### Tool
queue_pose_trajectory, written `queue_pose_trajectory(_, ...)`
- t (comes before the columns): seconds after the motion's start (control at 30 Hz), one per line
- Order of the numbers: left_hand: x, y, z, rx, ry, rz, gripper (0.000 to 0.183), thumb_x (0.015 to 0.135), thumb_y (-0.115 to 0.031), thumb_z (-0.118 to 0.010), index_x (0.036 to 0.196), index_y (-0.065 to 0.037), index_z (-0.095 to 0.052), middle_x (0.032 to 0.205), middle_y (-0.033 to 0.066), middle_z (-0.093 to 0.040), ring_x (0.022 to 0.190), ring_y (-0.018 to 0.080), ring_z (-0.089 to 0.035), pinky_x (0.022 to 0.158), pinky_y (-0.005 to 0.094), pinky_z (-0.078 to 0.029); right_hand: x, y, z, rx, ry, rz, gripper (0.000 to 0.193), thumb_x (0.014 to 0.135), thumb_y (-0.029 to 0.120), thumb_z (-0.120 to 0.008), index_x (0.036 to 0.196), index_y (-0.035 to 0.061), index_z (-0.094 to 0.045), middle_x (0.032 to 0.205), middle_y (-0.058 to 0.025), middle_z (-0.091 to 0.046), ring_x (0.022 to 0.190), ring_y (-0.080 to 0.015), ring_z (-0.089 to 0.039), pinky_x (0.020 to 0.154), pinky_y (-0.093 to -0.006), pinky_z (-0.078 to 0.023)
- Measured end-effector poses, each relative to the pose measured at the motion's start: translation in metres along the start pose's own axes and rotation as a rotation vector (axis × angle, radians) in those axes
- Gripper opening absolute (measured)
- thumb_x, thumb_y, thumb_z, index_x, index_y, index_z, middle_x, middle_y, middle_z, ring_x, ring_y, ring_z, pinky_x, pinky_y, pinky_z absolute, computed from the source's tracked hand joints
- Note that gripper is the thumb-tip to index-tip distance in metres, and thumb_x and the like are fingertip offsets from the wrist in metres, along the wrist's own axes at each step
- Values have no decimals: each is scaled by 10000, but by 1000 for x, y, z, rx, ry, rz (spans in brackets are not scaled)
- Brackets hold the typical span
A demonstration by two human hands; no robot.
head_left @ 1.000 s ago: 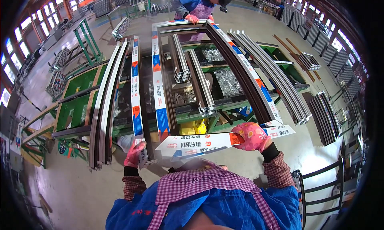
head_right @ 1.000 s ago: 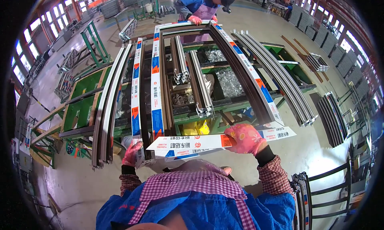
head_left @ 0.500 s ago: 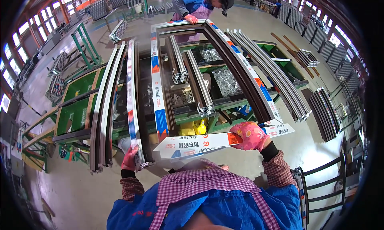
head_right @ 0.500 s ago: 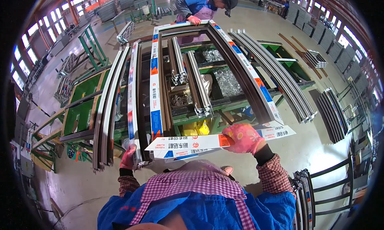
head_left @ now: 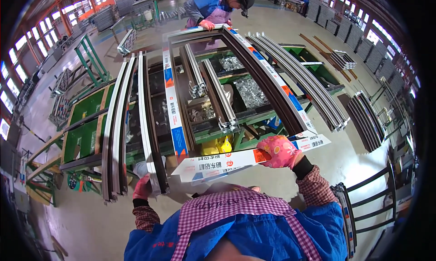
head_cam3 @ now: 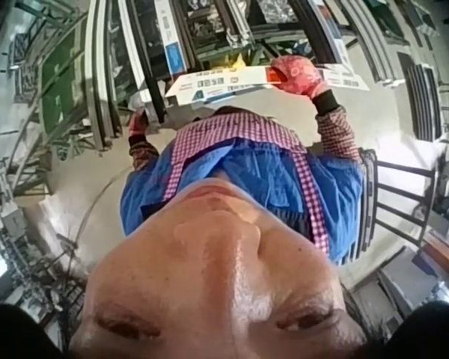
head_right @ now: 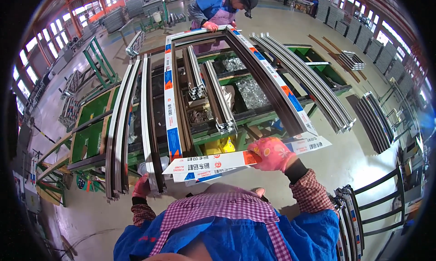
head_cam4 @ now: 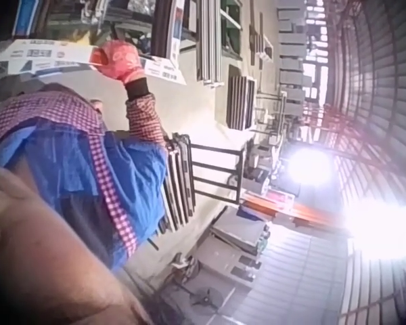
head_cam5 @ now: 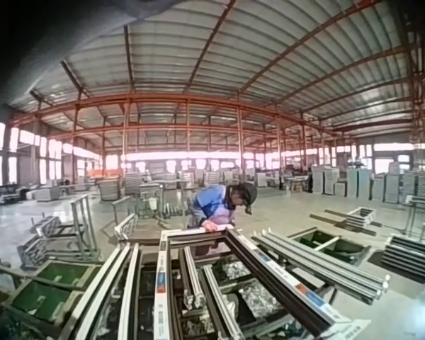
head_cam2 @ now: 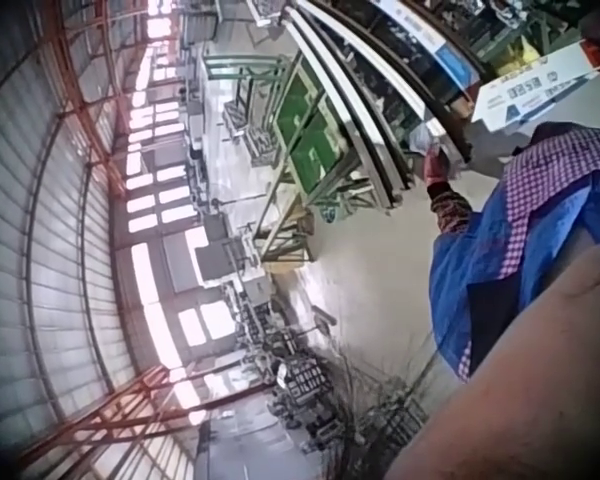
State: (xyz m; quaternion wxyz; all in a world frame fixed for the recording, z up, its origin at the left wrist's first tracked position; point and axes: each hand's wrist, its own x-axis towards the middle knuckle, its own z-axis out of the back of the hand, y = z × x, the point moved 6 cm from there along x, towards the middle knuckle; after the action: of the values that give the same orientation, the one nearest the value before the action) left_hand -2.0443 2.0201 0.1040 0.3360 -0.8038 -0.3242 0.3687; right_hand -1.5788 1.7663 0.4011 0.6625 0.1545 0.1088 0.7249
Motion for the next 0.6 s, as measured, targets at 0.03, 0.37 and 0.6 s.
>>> queue_pose_trajectory(0.03,2,-7,10,150,-56,-23,433,882,-325,-644,1197,-33,-588,1104,32,-618,985,173,-576,891,325,-446,-1,0,-1,0,-1,2,423,650,322,-735,970,67,-626,850,-159,-636,843,-348,-621,734,-432,-497)
queue_pose_trajectory(0.37,-68,-93,-141,849,-361,-475,380,953,-145,-556,1288,27,-507,1178,122,-599,1048,183,-561,919,283,-436,-21,-71,38,-311,-25,-165,330,738,330,-672,941,79,-607,897,-147,-634,894,-328,-625,777,-423,-510)
queue_pose_trajectory(0.6,-66,-30,-234,1069,65,-499,762,870,-343,-655,1463,-37,-288,1255,148,-553,1142,220,-527,929,327,-421,-62,-189,107,-301,-109,-539,423,760,349,-703,1042,50,-604,963,-172,-645,924,-357,-611,825,-426,-481)
